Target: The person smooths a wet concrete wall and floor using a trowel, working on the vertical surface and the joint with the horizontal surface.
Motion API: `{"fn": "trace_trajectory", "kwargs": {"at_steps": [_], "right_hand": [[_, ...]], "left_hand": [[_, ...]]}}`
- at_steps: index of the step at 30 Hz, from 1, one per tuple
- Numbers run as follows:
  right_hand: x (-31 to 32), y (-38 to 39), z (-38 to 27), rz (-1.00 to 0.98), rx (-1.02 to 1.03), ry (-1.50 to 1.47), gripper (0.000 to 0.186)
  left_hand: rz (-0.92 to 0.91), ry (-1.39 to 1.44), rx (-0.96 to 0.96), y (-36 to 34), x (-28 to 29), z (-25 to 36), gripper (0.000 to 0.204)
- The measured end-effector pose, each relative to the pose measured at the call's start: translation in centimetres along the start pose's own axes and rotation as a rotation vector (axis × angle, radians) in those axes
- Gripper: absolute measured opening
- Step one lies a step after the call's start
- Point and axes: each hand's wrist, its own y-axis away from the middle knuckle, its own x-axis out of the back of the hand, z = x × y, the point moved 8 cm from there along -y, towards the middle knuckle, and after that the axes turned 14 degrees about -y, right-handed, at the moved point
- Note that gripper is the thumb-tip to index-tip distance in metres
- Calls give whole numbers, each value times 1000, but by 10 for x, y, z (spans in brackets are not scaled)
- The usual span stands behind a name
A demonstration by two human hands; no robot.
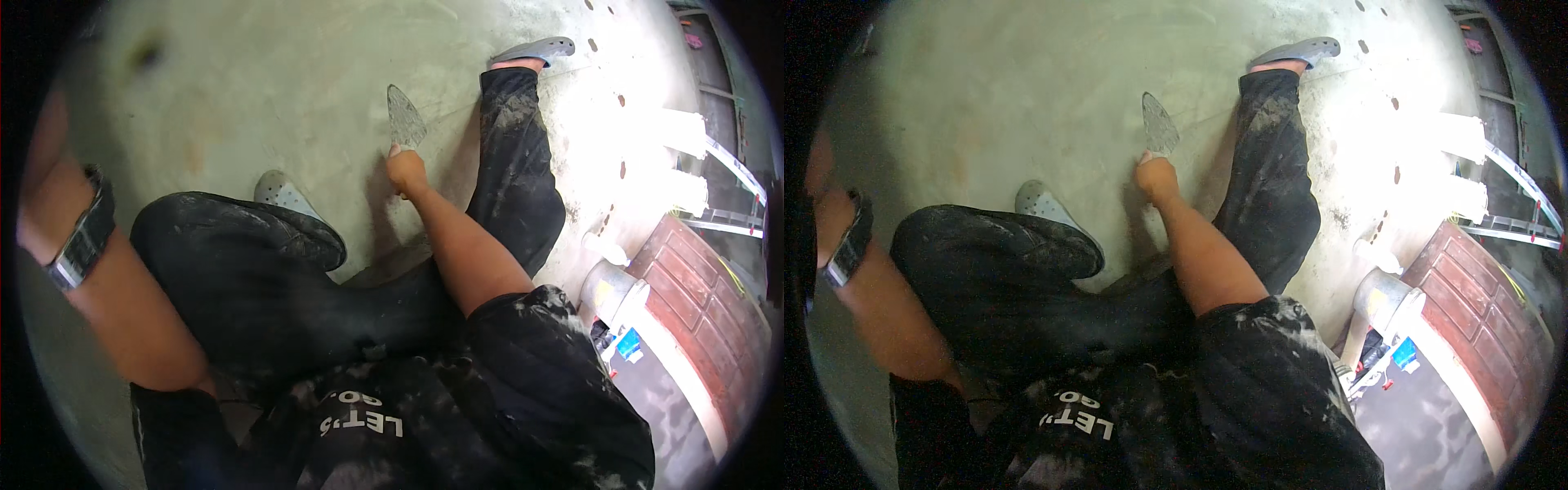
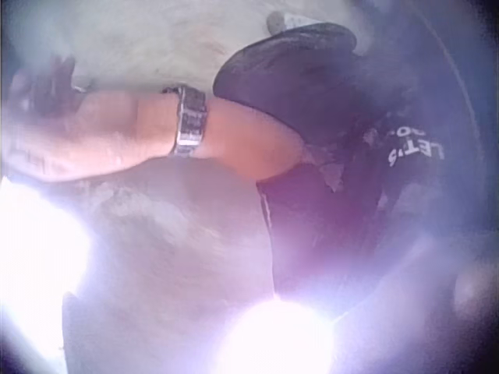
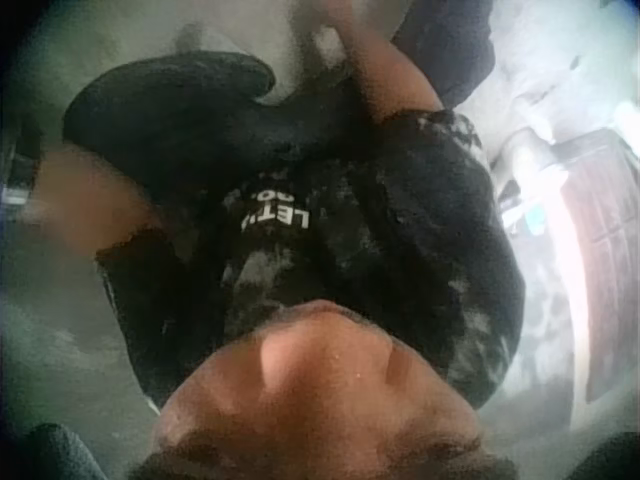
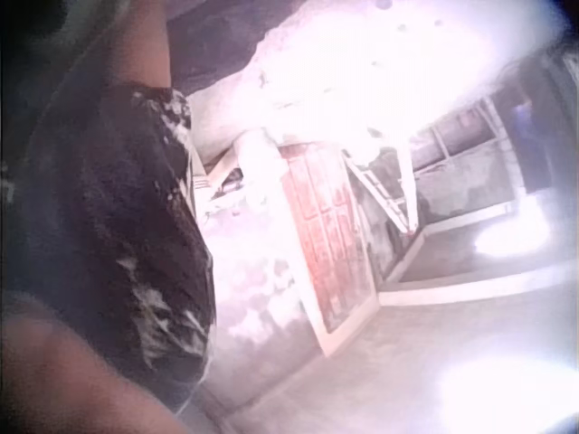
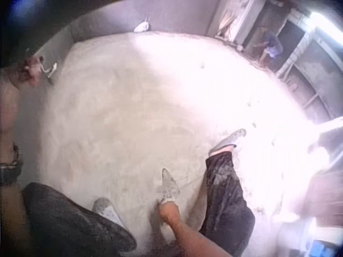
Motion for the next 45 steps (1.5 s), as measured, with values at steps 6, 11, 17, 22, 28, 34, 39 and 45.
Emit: {"fn": "trace_trajectory", "kwargs": {"at_steps": [6, 11, 17, 22, 28, 34, 39, 45], "right_hand": [[34, -25, 5, -124, -38, -8, 58], [113, -57, -3, 38, 13, -323, 57], [117, -11, -15, 107, 104, -785, 44], [103, 13, 18, 94, -26, -712, 42], [100, -24, 36, 116, -51, -382, 52], [100, -42, 61, 114, -137, 3, 36], [0, 18, 31, -326, 322, 919, 31], [34, -2, 35, -107, 267, 740, 34]], "left_hand": [[-436, -21, -165, 35, -91, 81, 24], [-984, 319, -430, 180, -152, 227, 54], [-1099, 625, -698, 245, -105, 318, 42], [-751, 789, -916, 243, -75, 322, 21], [-1062, 617, -760, 258, -132, 263, 33], [-900, 187, -1010, 250, -138, 226, 14], [-903, 210, -982, 244, -124, 224, 13], [-881, 268, -981, 233, -116, 226, 15]]}}
